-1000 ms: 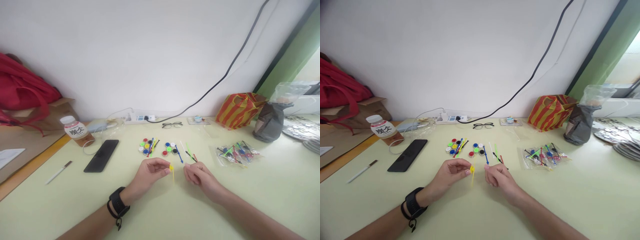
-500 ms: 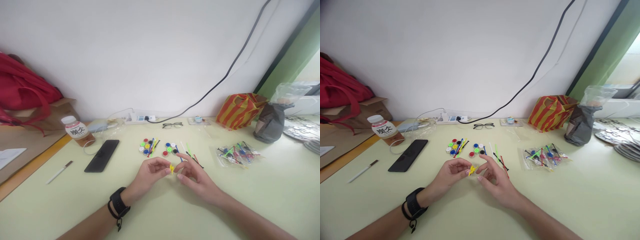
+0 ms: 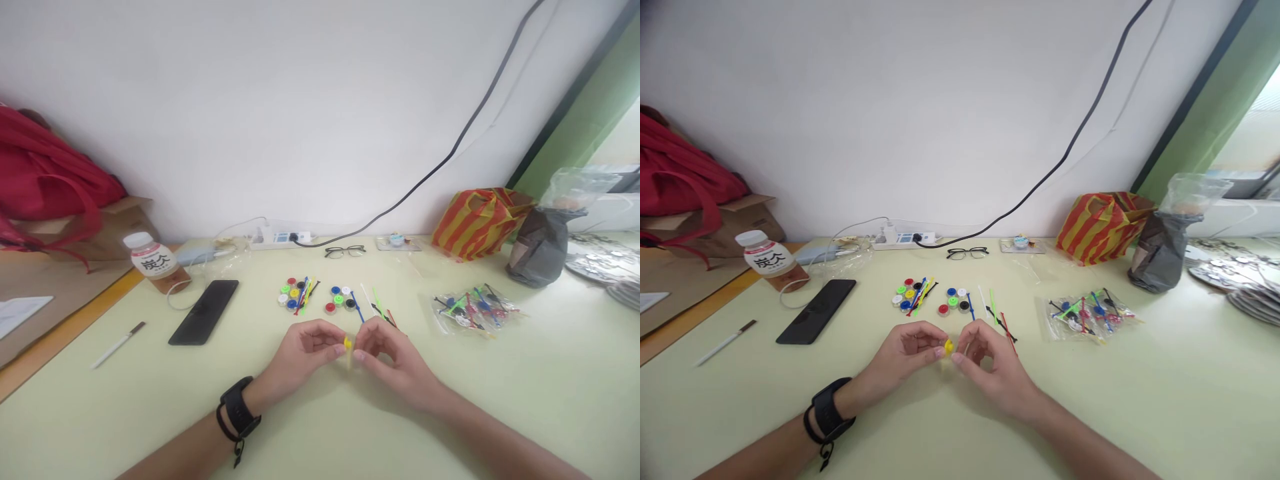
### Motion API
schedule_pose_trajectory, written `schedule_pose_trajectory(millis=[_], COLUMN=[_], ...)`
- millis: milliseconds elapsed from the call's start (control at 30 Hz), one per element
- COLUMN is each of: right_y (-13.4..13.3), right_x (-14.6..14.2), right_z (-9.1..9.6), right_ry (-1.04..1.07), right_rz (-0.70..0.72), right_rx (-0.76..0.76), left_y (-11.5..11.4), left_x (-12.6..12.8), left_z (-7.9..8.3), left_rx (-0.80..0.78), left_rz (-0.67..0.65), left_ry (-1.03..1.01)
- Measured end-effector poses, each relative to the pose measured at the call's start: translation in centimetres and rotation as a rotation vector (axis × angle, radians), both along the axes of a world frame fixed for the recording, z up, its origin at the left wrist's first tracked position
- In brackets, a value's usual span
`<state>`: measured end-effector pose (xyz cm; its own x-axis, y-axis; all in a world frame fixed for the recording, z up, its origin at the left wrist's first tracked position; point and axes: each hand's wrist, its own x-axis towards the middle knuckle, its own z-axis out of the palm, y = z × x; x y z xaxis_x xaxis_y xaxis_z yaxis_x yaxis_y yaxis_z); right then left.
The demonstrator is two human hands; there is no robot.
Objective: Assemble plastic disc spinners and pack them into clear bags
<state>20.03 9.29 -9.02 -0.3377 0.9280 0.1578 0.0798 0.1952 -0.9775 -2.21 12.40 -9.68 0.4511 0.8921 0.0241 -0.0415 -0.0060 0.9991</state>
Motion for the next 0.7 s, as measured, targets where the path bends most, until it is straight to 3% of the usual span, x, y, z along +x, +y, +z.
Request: schedule_pose_trajectory(millis=[167, 400, 533, 700], right_y=[-0.1, 0.1, 0.3, 0.3], right_x=[-0.3, 0.5, 0.8, 0.3], right_z=[-0.8, -1.6, -0.9, -0.4], right_ry=[-0.068, -0.114, -0.175, -0.14], right_rz=[0.028, -0.055, 0.029, -0.009], right_rx=[0.056, 0.213, 0.126, 0.046], left_y=[-0.2, 0.0, 0.0, 0.0], left_x=[0.2, -0.1, -0.1, 0.2], left_z=[0.3, -0.2, -0.2, 0.0], left_rx=[-0.03, -0.025, -0.022, -0.006], left_rz=[-0.041, -0.02, 0.008, 0.0], left_ry=[-0.018, -0.024, -0.011, -0.005])
